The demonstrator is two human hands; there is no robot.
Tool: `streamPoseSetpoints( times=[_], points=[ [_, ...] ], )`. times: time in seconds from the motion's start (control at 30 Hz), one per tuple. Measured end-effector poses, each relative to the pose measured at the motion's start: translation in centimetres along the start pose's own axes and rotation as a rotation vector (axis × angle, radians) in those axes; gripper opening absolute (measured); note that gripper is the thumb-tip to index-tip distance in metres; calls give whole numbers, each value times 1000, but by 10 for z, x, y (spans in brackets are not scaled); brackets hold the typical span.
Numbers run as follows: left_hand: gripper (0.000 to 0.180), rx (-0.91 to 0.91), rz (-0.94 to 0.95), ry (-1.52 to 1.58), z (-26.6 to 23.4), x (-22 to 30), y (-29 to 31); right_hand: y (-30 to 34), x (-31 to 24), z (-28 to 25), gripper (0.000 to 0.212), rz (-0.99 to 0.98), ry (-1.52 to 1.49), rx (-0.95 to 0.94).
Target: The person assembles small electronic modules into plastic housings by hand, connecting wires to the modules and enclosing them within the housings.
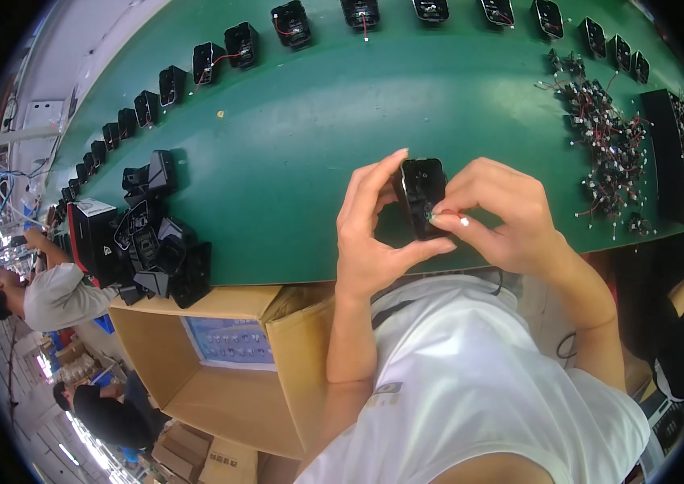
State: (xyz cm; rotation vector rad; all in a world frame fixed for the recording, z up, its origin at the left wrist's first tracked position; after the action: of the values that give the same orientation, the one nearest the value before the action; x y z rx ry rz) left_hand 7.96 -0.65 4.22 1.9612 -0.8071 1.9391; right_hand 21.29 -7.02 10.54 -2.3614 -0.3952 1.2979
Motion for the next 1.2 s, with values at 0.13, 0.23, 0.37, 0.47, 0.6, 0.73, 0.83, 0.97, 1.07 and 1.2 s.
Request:
streamPoseSetpoints(
  times=[0.13,0.23,0.37,0.47,0.6,0.73,0.83,0.97,1.07,1.2],
  points=[
    [100,-88,-5,4,4,1,1,3,1,1,15,48,-37,45],
    [104,-92,-10,62,4,-2,2,6,-2,1,15,99,-28,73],
    [105,-78,35,-52,-2,10,0,10,-1,2,16,161,-38,49],
    [103,-118,108,-199,1,16,1,8,-8,1,17,171,43,-6],
    [92,-157,145,-179,7,23,0,15,5,5,17,325,-137,-11],
    [87,-63,101,-347,5,34,-2,32,14,8,10,418,-408,-21],
    [86,-76,154,-395,13,48,1,51,27,14,14,479,-664,-42],
    [81,-100,196,-446,23,59,-1,63,26,19,19,435,-958,92],
    [83,-87,172,-484,27,54,-2,64,32,22,22,492,-1091,186],
    [85,-30,117,-441,22,49,0,76,38,38,21,674,-1255,178]
  ],
)
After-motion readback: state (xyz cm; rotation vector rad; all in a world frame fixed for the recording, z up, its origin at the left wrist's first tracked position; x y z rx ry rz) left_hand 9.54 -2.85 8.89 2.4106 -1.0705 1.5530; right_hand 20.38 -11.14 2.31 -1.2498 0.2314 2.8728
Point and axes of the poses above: each hand's wrist, its own y-axis away from the middle knuckle, its own z-axis out of the palm, x = y × z, the point moved 8 cm from there along -y, towards the middle knuckle, and after that the axes turned 2 degrees about -z, right-handed, at the moved point
